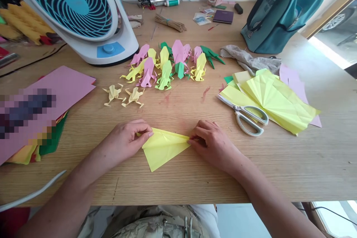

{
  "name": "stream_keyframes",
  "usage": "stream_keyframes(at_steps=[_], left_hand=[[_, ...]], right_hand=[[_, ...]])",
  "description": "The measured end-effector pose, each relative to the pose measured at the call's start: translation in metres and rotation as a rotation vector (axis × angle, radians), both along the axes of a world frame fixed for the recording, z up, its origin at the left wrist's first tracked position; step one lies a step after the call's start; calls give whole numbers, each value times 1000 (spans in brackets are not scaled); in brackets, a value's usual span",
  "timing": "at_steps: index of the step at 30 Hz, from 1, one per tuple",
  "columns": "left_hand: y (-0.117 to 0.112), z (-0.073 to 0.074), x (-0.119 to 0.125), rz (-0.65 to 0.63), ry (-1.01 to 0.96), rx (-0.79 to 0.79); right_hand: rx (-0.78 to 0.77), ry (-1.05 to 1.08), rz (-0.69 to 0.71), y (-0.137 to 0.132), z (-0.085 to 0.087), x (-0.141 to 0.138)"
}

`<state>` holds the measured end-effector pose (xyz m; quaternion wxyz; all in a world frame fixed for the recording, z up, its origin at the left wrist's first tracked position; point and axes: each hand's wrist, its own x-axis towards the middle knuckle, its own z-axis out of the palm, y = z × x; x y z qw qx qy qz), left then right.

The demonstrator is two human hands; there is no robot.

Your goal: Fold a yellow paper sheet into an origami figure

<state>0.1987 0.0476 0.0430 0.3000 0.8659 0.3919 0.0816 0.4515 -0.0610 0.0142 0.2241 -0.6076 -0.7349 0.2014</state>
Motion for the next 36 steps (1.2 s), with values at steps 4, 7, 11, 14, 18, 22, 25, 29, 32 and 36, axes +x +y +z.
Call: stream_keyframes(at_steps=[4,7,11,14,18,22,25,29,32,36], left_hand=[[0,0,2,44,-23,-20],[0,-2,4,71,-19,12],[-1,-7,6,83,35,50],[-1,-9,7,98,76,56],[-2,-10,9,112,87,62],[-2,-9,11,131,115,54],[-3,-8,12,141,130,45],[-3,-8,13,148,125,50],[-2,-9,13,144,117,66],[0,-9,14,150,124,56]], right_hand=[[-19,17,-6,-2,0,0],[-38,26,-19,-1,0,1],[-73,18,-31,-2,2,1],[-68,-5,-45,-2,3,-1],[-12,-58,-70,-2,1,-4],[-8,-79,-71,-2,0,-4],[-16,-70,-71,-2,0,-4],[-2,-59,-81,-2,0,-5],[7,-59,-96,-2,-1,-6],[13,-59,-93,-1,-2,-6]])
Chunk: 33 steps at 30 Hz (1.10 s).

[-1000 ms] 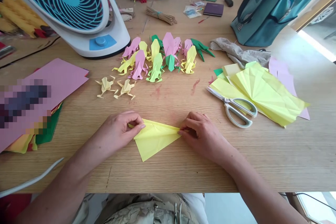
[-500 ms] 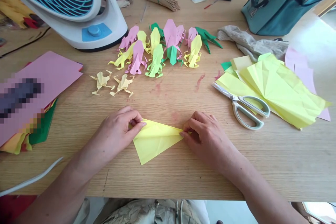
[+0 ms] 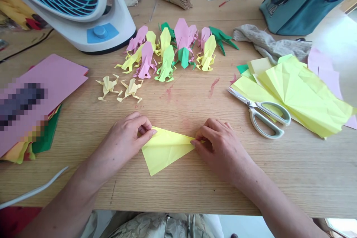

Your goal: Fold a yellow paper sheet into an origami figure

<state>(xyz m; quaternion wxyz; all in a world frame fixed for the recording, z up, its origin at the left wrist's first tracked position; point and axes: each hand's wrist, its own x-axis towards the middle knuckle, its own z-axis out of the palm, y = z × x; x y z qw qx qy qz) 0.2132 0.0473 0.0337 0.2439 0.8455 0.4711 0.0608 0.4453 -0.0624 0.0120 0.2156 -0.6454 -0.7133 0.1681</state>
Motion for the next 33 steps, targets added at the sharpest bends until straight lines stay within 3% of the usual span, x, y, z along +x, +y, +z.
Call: stream_keyframes(at_steps=[7,14,24,29,33], left_hand=[[0,1,0,24,-37,-21],[-1,-1,0,-21,-62,-13],[-7,2,-1,-117,27,72],[-14,10,-4,-281,0,227],[-23,5,-6,-448,40,334]], right_hand=[[-19,-4,-19,-2,1,-1],[82,-47,224,5,0,-21],[69,-89,238,6,0,-28],[61,-85,238,6,1,-26],[62,-80,235,7,0,-27]])
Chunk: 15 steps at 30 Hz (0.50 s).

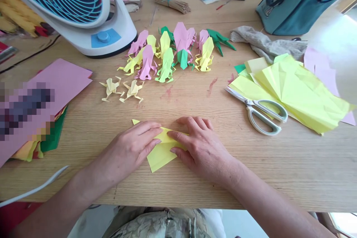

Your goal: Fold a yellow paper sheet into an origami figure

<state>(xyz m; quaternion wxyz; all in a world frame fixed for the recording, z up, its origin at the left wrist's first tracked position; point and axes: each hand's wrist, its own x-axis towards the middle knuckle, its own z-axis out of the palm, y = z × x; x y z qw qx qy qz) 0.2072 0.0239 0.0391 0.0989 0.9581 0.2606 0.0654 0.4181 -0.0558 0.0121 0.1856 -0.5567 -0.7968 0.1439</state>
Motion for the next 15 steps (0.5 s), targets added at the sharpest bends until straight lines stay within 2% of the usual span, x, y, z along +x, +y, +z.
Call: stream_keyframes(at_steps=[3,7,12,15], left_hand=[[-6,-8,-1,-64,-27,83],[-11,-13,0,-59,-30,125],[-15,-11,2,-98,40,237],[-19,-10,4,-111,98,267]], right_hand=[[5,-3,-4,2,0,-2],[12,31,-3,-2,5,7],[115,107,-220,-34,13,35],[125,119,-270,-53,8,40]])
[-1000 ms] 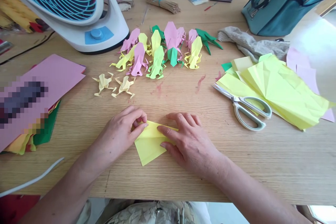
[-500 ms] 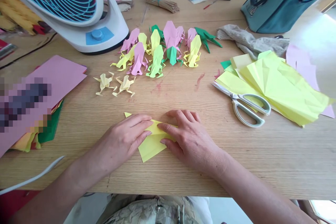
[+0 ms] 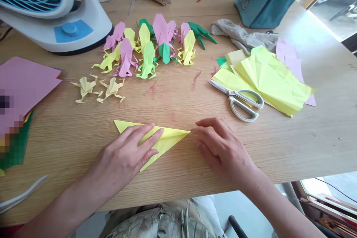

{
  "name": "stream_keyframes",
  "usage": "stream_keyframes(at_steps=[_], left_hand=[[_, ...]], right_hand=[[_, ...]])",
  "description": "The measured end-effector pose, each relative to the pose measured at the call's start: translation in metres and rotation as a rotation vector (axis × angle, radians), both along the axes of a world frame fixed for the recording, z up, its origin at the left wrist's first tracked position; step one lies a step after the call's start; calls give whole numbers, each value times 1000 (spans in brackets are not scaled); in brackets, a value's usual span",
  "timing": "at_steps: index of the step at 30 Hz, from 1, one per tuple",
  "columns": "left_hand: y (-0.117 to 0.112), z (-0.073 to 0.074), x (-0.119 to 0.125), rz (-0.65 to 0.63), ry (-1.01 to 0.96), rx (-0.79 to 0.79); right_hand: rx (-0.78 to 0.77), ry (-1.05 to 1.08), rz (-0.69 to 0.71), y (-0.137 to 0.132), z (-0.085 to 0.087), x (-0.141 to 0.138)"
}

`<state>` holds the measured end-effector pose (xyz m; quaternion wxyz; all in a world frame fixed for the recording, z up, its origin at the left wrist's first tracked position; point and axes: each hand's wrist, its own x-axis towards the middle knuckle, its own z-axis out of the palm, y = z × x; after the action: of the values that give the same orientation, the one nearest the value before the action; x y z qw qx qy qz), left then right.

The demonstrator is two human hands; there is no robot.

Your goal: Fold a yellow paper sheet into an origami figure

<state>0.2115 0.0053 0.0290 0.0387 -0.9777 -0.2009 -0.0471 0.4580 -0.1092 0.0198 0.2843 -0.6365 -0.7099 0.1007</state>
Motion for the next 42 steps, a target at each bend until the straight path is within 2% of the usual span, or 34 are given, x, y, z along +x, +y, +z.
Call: stream_keyframes(at_steps=[5,17,30,42], left_hand=[[-4,2,5,31,86,9],[-8,-4,5,41,94,11],[-10,-7,1,47,35,-52],[-11,-9,3,58,52,26]], right_hand=[[0,21,44,-4,-12,-9],[43,-147,160,-5,-19,-8],[65,-205,137,-1,-14,-12],[69,-186,135,-1,-16,-12]])
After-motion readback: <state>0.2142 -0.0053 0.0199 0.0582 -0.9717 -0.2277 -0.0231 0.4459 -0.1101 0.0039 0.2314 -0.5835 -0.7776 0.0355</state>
